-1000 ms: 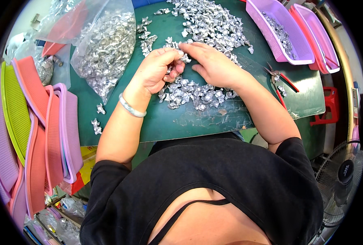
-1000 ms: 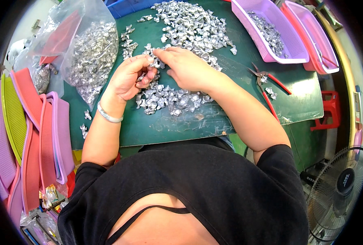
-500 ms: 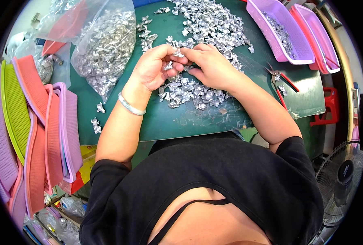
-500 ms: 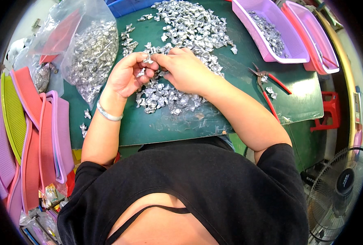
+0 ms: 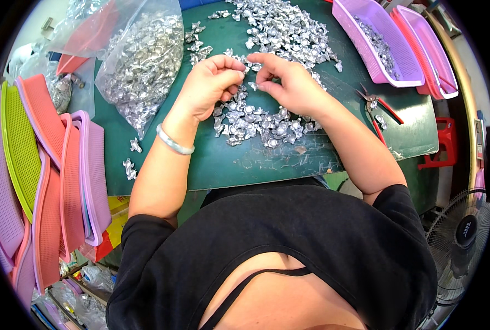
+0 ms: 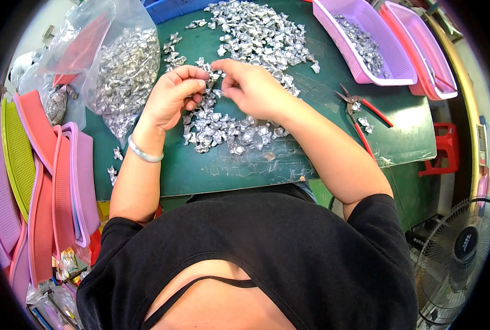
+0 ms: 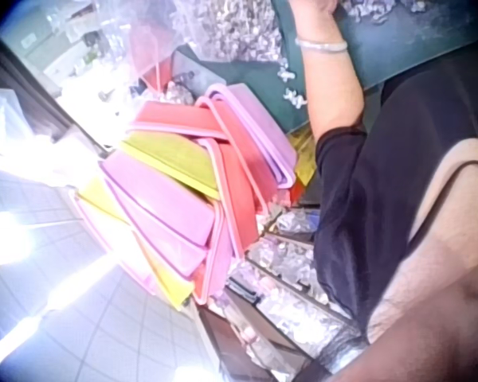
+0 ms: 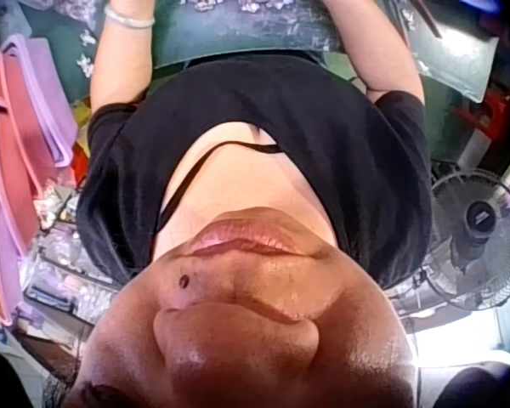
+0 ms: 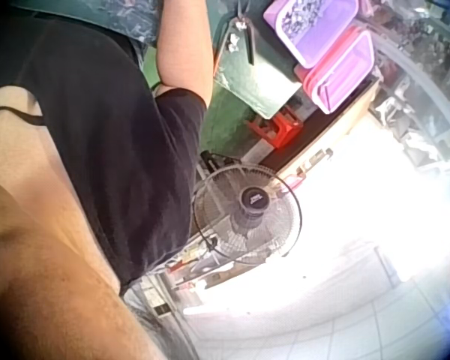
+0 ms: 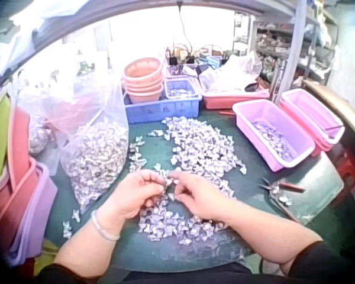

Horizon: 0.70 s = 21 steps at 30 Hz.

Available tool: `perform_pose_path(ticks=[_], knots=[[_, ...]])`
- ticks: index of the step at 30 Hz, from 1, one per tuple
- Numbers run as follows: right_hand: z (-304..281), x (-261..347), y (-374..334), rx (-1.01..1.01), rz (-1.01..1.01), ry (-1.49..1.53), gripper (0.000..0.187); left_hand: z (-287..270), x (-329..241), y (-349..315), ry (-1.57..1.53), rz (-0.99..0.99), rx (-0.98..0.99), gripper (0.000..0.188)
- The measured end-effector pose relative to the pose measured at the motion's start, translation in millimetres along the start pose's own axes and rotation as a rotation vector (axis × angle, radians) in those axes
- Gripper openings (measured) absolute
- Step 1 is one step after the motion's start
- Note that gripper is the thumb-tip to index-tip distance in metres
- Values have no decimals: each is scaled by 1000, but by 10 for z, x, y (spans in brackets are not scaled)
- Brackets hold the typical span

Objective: The person repeatedly picks up small silver metal pieces from a green work surface and joins them by hand. They place the assembled pieces into a clear plastic bag and occasionally shift the pile of parts on the table.

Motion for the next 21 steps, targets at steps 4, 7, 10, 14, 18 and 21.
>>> perform_pose_path(ticks=[4,7,10,14,18,21], knots=[[-39,-14,13,-26,115,309,41,102,-10,-34,177,20,0,9],[-29,-61,6,-72,129,397,38,123,-3,-40,160,9,4,10],[-101,-63,10,-118,79,196,37,109,14,-31,106,-28,-3,10],[-155,39,44,-97,-284,-614,39,77,50,-12,9,-94,1,11],[-88,29,17,45,-223,-648,40,55,83,16,-160,-154,58,15],[-71,50,5,113,-183,-585,40,54,84,-6,-253,-213,60,17]])
Point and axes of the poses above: each hand's wrist, its own y-axis towards the middle knuckle, its own z-axis out of the palm, x = y × z, the point moved 5 cm from there along y, towards the middle knuckle, and after that the axes turned 12 degrees about -z, right-handed, at the moved point
